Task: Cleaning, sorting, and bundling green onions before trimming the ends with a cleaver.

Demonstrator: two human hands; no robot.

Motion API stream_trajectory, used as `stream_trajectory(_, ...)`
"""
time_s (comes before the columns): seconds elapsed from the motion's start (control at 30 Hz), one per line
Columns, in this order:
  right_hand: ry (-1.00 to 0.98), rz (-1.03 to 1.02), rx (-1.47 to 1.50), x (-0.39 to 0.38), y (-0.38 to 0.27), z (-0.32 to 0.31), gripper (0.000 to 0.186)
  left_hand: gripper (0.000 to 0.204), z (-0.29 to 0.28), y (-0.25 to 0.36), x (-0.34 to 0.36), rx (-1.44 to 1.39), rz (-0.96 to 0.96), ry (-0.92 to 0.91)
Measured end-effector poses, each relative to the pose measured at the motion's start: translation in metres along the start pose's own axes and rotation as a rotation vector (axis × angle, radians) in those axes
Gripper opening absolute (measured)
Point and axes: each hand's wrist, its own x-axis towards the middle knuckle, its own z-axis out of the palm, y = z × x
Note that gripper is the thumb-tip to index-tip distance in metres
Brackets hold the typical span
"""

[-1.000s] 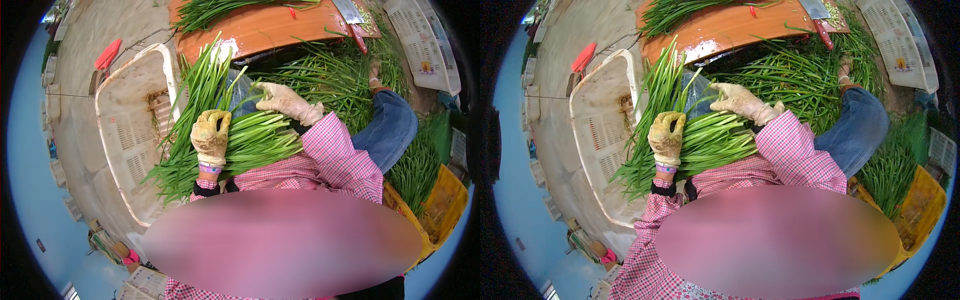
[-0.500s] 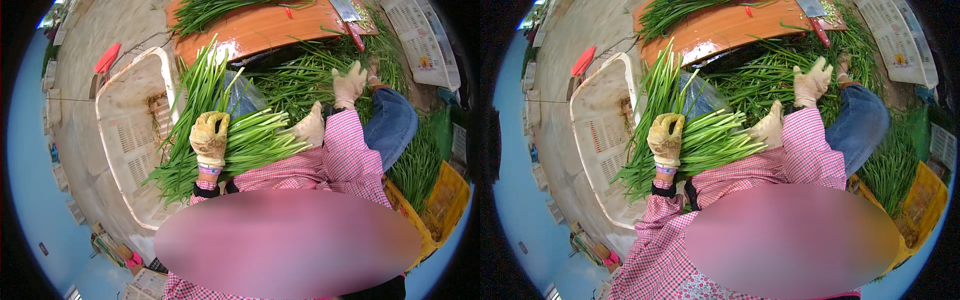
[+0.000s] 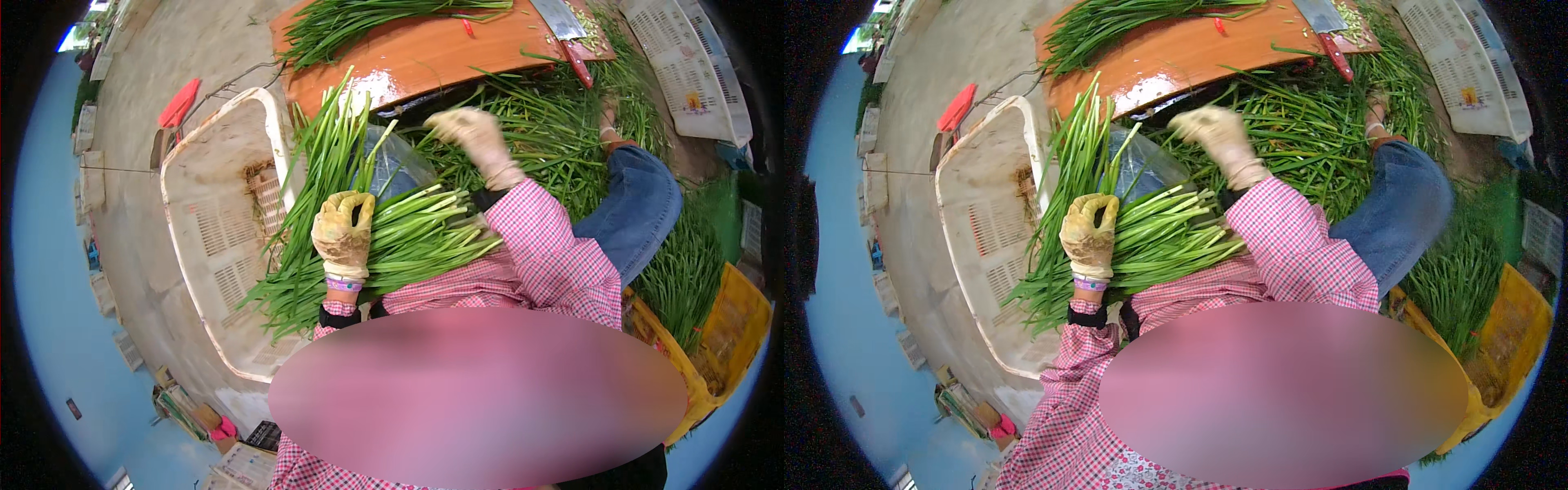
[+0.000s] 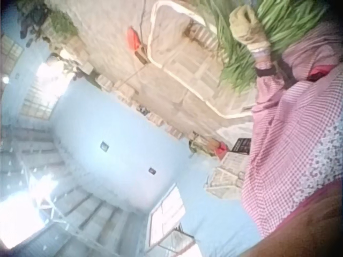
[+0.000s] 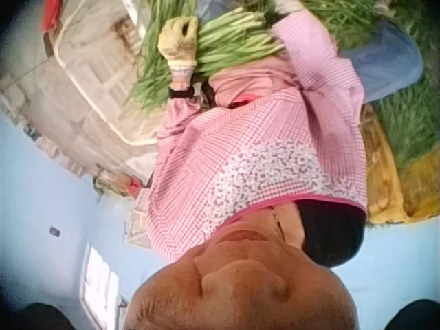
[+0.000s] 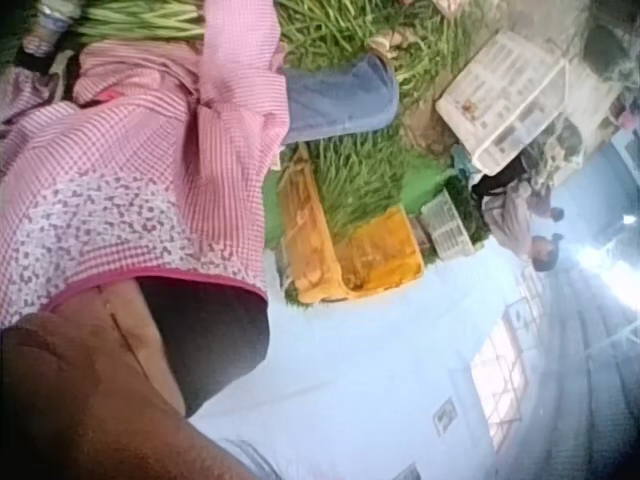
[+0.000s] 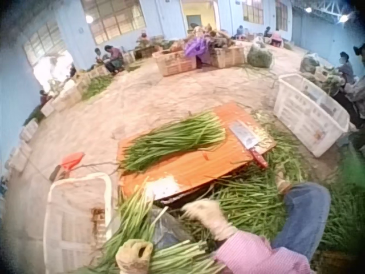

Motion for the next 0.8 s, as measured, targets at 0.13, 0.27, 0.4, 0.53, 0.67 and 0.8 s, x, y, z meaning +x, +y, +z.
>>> stream_trajectory(0.13,0.711,-0.058,-0.062,-0.015,0.021,-0.127,0.030,0.011,0.000,0.000,-0.002,0.020,0.017,-0.012)
stream_trajectory(0.27,1.015,0.064,0.429,-0.052,0.052,-0.211,0.043,0.016,-0.001,0.001,-0.001,0.066,0.073,-0.006)
stream_trajectory(0.4,0.892,0.201,0.089,-0.051,0.057,-0.171,0.040,0.025,-0.011,0.010,-0.008,0.147,0.090,-0.064)
stream_trajectory(0.53,0.455,0.163,-0.277,-0.012,0.011,-0.093,0.029,0.017,-0.021,0.022,-0.023,0.120,0.054,-0.112)
stream_trajectory(0.67,-0.061,-0.020,-0.275,0.012,-0.042,-0.034,0.026,0.022,-0.029,0.026,-0.034,0.033,0.041,-0.134)
stream_trajectory(0.8,-0.221,0.013,-0.219,0.025,-0.046,0.032,0.037,0.036,-0.032,0.025,-0.032,-0.025,-0.005,-0.130)
